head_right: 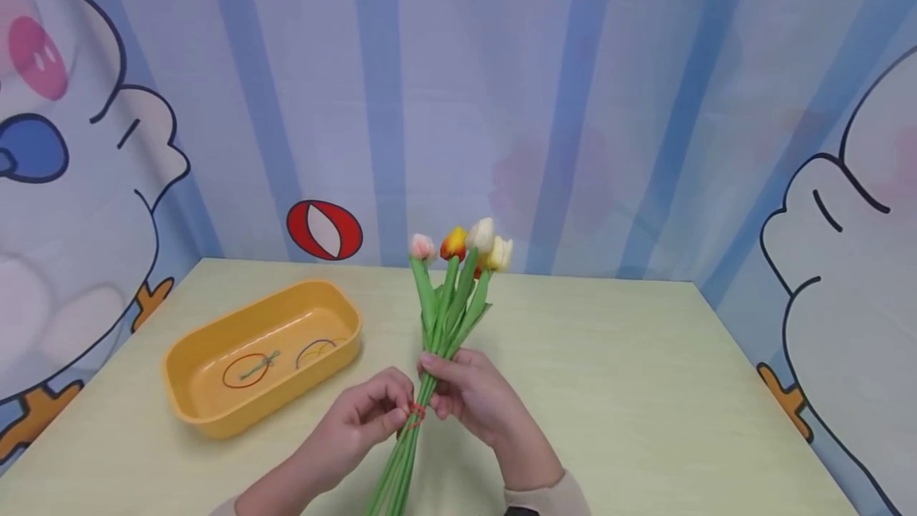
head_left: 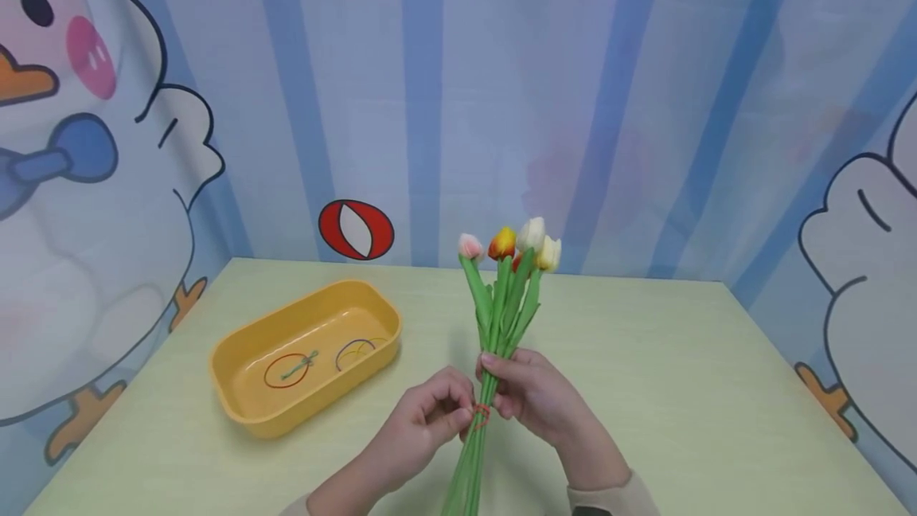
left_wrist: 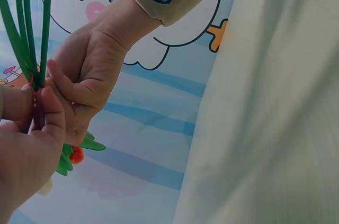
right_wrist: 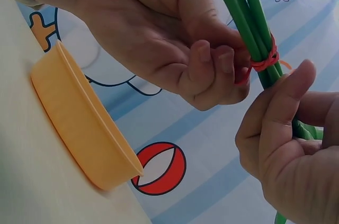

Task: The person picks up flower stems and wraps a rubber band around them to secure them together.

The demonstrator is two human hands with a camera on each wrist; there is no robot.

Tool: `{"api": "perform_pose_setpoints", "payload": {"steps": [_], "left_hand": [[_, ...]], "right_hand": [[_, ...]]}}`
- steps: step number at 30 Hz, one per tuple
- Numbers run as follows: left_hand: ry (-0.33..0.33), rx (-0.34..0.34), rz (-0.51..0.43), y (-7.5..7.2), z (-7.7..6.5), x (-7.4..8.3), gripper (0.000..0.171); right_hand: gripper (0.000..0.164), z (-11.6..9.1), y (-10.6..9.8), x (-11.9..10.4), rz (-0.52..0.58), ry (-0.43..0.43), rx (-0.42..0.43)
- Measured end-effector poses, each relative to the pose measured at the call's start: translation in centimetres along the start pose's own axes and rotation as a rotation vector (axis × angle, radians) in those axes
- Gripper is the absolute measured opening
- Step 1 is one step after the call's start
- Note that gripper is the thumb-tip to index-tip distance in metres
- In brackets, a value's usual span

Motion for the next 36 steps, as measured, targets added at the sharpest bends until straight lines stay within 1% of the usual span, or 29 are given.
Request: {"api": "perform_pose_setpoints", "payload": {"steps": [4,7,13,18,21,25,30,33,34,36], "left_hand": [[-0.039,-0.042,-0.034,0.0,-0.2,-0.1,0.022],[-0.065,-0.061,-0.047,-0.1,-0.2,-0.2,0.024],[-0.103,-0.090,-0.046,-0.3,-0.4,-0.1,0.022],[-0.136,-0.129,-0.062,-0.4,-0.8,-0.1,0.020],[-0.153,-0.140,-0.035,-0.6,-1.0,-0.1,0.018],[-0.183,-0.116,0.045,-1.7,-1.2,-0.2,0.018],[-0.230,-0.025,0.201,-3.8,-1.5,0.1,0.019],[-0.270,0.055,0.351,-5.4,-1.8,0.4,0.018],[-0.268,0.083,0.411,-6.0,-1.9,0.5,0.018],[-0.242,0.151,0.532,-7.2,-2.1,0.9,0.015]], "right_hand": [[0.017,0.0,0.0,0.1,-0.011,0.017,-0.003],[0.017,0.0,-0.2,0.2,-0.020,0.022,0.001],[0.019,-0.1,-0.8,0.5,-0.050,0.033,0.004],[0.018,-0.3,-1.4,0.3,-0.120,0.039,0.029],[0.018,-0.4,-1.8,0.1,-0.165,0.049,0.047],[0.018,-0.4,-2.2,0.1,-0.257,0.075,0.070],[0.024,-0.7,-3.1,0.4,-0.409,0.084,0.119],[0.027,-0.7,-3.9,0.6,-0.473,0.079,0.145],[0.028,-0.7,-4.2,0.7,-0.486,0.079,0.151],[0.029,-0.6,-4.6,1.0,-0.509,0.082,0.160]]}}
Point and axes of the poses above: each hand's wrist, its own z-axis towards the middle knuckle, its own y-axis out of the palm, x = y × z, the point moved 6 cm from there along z, towards the middle knuckle, and after that the axes turned 7 degrees about x, right-handed, at the moved point
